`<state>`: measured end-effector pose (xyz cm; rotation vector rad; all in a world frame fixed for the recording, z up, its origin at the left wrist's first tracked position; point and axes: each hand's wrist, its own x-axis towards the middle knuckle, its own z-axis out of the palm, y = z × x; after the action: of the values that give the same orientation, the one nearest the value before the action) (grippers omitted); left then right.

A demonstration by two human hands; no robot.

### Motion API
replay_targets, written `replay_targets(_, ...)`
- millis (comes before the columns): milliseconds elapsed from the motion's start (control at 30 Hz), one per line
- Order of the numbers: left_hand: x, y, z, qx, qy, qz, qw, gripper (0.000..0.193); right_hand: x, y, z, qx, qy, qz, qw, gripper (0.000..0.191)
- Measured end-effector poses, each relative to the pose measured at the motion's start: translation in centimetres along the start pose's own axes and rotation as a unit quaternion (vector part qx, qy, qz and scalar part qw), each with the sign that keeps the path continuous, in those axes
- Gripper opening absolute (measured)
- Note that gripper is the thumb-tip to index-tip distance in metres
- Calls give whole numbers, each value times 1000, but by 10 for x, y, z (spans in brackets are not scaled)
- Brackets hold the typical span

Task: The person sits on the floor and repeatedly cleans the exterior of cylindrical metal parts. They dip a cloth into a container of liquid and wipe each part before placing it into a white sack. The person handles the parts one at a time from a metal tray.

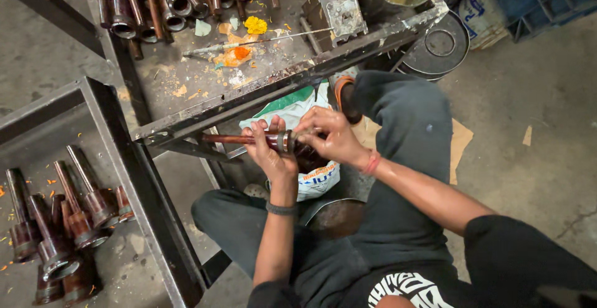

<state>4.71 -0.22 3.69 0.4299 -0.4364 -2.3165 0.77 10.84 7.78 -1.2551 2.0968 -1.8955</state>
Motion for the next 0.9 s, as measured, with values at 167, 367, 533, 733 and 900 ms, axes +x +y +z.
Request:
replay_targets(167,1,-5,-11,14,14,3,1000,20,-5,-6,9,-216,-23,-129,968,12)
replay_targets(367,-4,-2,-8,23,-1,8,1000,22,-19,-4,20,-206,-24,-85,975,7)
replay_targets(533,0,-4,-8,59,-104,109,987,23,-14,18,19,150,-101,347,920,8)
replay_targets(733,10,-31,1,125,-238,253,930,18,-7,44,-8,139,-105,281,944,12)
replay_targets(900,-7,-32,49,244,9,-57,968,27,-22,68,-33,-12,-76,-98,992,15)
